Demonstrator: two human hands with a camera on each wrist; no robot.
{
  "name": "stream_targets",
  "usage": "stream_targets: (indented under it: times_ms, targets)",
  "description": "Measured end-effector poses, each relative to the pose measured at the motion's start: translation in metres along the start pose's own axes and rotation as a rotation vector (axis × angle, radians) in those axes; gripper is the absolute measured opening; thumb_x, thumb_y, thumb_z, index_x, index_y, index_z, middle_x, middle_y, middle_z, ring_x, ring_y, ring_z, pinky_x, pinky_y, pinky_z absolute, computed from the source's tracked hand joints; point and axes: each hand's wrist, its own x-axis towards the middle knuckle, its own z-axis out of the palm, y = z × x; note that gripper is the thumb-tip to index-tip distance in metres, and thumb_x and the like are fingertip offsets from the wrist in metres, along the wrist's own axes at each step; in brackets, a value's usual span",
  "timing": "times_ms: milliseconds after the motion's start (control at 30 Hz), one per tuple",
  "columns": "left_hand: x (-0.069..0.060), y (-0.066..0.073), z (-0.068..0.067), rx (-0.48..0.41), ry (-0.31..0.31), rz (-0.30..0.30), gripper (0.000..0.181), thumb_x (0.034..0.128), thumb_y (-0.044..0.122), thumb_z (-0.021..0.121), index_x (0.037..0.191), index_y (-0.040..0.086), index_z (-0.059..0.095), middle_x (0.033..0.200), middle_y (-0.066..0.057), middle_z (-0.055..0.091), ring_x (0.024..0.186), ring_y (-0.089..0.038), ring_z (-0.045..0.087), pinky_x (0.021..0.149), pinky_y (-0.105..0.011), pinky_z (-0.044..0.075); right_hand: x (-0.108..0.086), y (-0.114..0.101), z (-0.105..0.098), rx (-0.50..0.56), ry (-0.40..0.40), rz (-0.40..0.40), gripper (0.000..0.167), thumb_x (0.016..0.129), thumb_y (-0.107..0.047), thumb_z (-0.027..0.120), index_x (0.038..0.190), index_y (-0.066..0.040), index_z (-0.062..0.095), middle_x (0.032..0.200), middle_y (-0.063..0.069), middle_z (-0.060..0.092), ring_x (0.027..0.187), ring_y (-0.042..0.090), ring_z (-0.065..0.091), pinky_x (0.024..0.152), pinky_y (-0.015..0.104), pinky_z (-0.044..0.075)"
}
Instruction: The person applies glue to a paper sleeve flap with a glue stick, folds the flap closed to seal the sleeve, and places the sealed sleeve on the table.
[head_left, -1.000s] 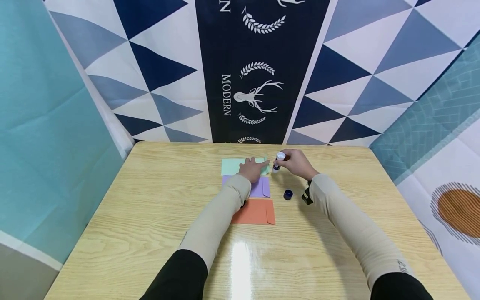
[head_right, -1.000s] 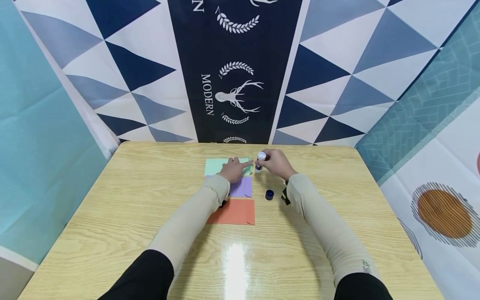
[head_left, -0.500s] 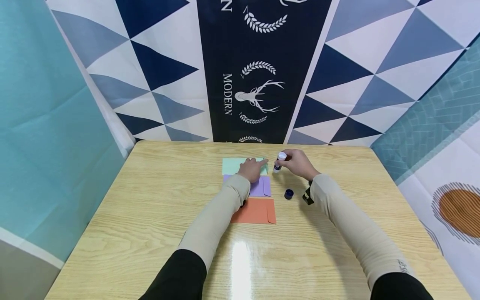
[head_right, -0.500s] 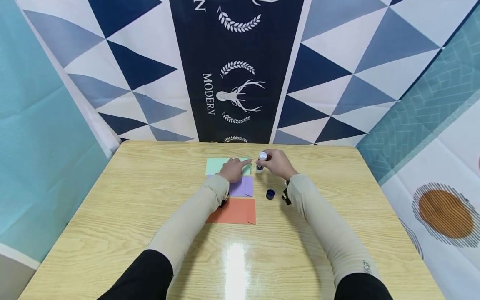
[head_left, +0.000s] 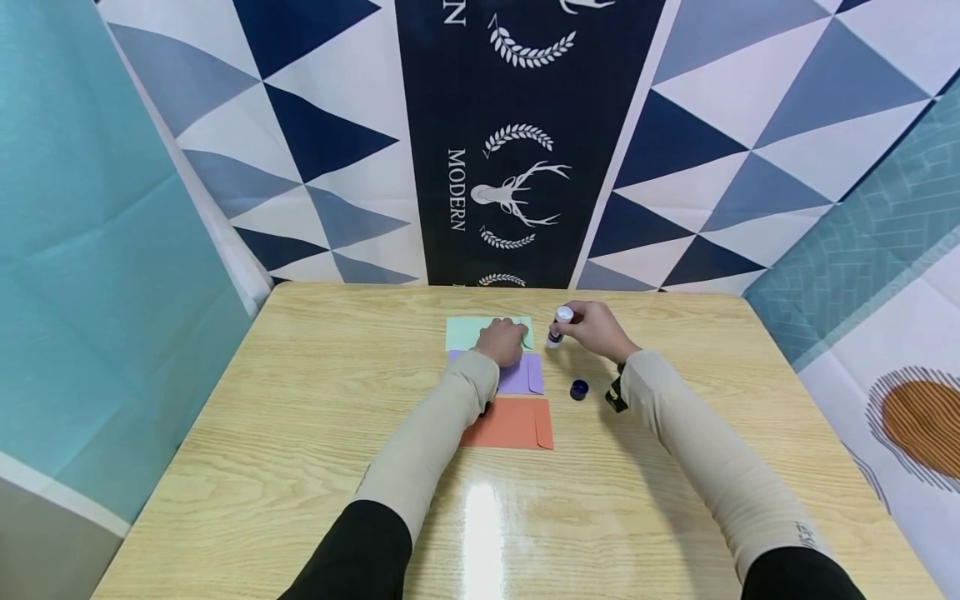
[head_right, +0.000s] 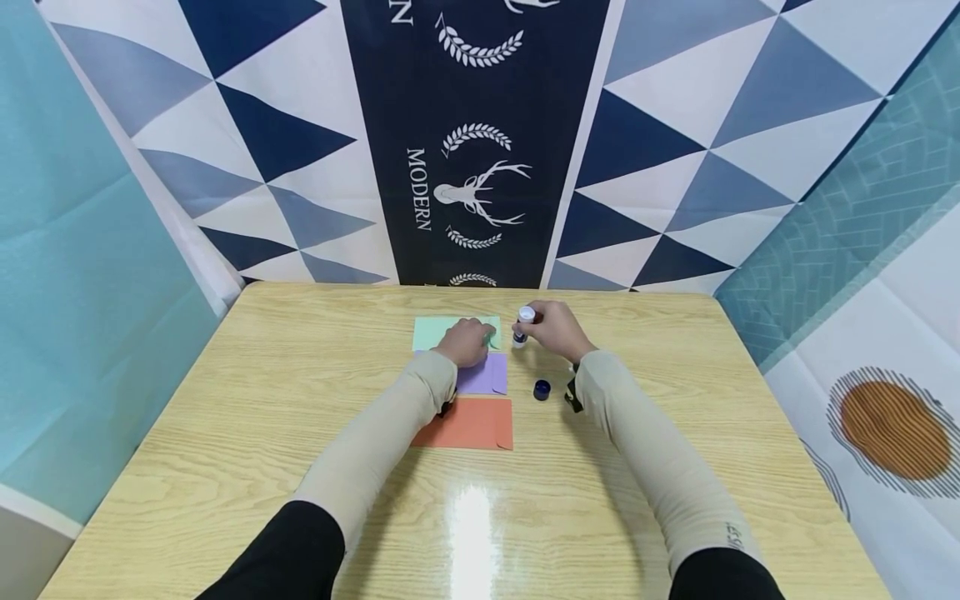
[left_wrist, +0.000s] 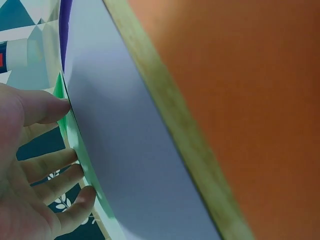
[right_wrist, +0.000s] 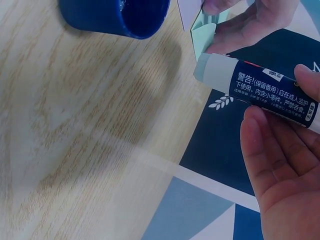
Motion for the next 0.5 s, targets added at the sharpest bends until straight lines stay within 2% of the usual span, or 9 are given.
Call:
stream_targets:
  times_ms: [300, 500]
  targets:
    - [-0.0011, 0.0058, 0.0013, 0.013, -0.035, -0.025, 0.034, 0.1019, 0.017, 0.042, 0.127, 0.022, 0.065, 0.129, -0.008, 0.058, 0.121, -0.029, 0.052, 0.094, -0.050, 0.049, -0.0017, 0.0028, 0.0006, -0.005, 0.004, -0.002, 0.016, 0.088, -0.020, 0.072, 0.091, -0.005, 0.071, 0.084, 0.010, 0.070, 0.071, 0.015, 0.055, 0.064, 0.027, 0.044]
    - [0.0013, 0.0069, 0.0006, 0.003, -0.014, -0.045, 0.030, 0.1045, 0.023, 0.041, 0.116, 0.021, 0.069, 0.129, -0.004, 0.058, 0.118, -0.028, 0.052, 0.095, -0.053, 0.048, -0.0030, 0.0011, -0.0023, -0.011, 0.003, 0.000, 0.017, 0.089, -0.022, 0.072, 0.090, -0.005, 0.069, 0.084, 0.011, 0.069, 0.071, 0.017, 0.054, 0.062, 0.028, 0.044]
